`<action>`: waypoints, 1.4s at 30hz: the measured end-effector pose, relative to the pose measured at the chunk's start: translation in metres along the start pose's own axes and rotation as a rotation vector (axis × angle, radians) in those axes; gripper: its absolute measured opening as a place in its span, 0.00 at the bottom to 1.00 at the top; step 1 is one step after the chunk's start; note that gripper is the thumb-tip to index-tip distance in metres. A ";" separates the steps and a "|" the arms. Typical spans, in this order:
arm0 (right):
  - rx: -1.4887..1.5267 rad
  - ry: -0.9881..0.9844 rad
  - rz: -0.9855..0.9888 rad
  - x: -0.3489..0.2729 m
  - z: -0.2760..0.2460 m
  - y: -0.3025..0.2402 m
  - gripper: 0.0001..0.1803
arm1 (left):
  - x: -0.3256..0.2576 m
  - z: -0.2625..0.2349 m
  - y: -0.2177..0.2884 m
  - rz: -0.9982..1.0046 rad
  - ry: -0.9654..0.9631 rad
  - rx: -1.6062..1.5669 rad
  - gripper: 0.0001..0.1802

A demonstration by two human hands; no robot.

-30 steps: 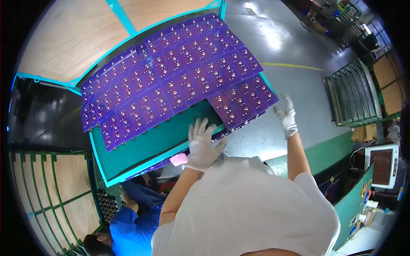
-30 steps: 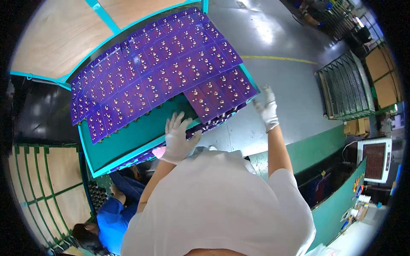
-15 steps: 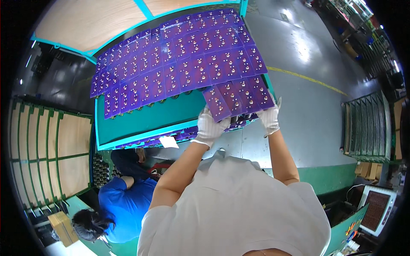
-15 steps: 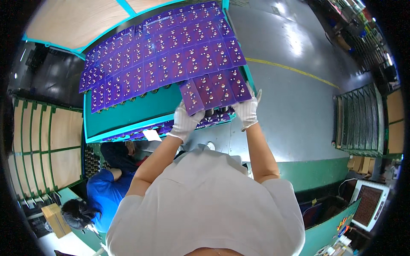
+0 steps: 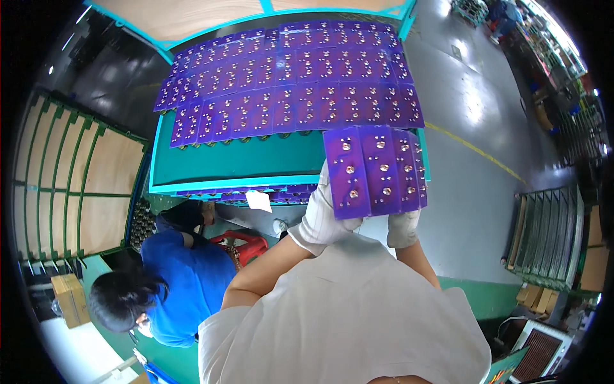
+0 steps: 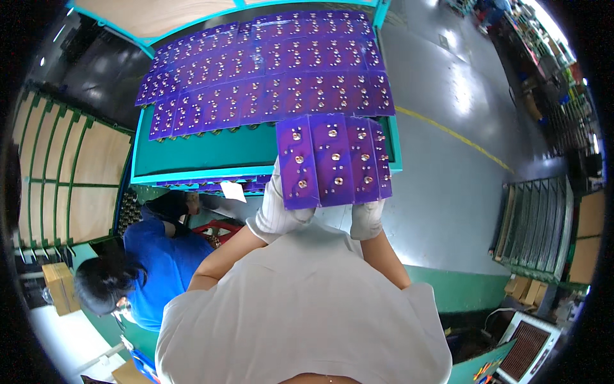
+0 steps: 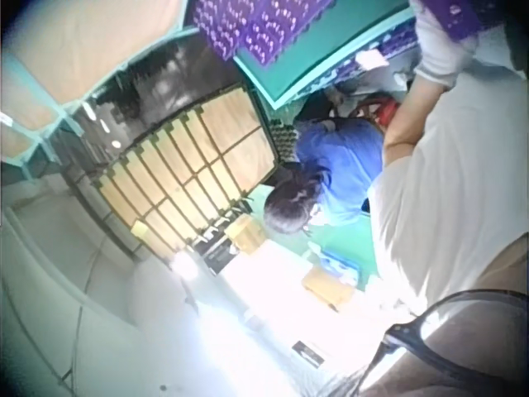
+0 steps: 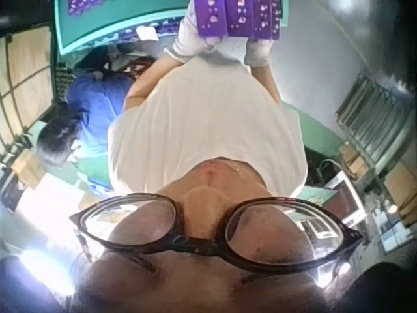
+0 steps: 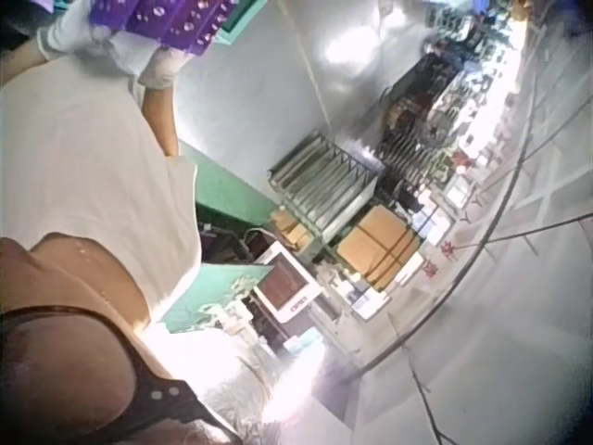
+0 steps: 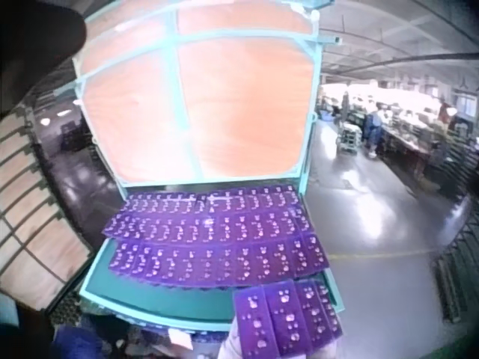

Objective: The person picks up purple circuit boards from a green tray and places them into a teal rack. They handle the boards one by one, aligning them with other boards already in the rack. The person wears white gloves and works at a green table in a factory setting.

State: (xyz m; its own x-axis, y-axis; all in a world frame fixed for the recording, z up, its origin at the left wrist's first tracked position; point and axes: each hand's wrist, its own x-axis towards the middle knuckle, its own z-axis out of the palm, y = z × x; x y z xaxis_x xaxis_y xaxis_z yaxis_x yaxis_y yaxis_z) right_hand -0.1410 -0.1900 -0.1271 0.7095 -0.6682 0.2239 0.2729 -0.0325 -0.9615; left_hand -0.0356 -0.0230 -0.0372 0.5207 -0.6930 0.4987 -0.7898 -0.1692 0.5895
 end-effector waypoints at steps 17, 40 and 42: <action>0.776 -0.248 0.219 0.019 0.055 -0.016 0.25 | -0.034 -0.036 0.009 -0.357 0.220 -0.236 0.38; -0.902 -0.412 -0.490 0.056 0.035 -0.030 0.31 | -0.016 -0.044 0.023 0.075 0.346 0.152 0.37; -0.681 -0.382 -0.394 0.050 0.046 -0.030 0.31 | -0.020 -0.055 0.028 0.103 0.342 0.086 0.43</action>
State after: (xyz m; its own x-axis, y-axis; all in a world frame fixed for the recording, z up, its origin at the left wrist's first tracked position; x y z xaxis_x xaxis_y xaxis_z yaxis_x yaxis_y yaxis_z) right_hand -0.0842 -0.1881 -0.0803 0.8479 -0.2241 0.4805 0.1830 -0.7268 -0.6620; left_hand -0.0508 0.0246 0.0043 0.5039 -0.4374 0.7448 -0.8605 -0.1792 0.4769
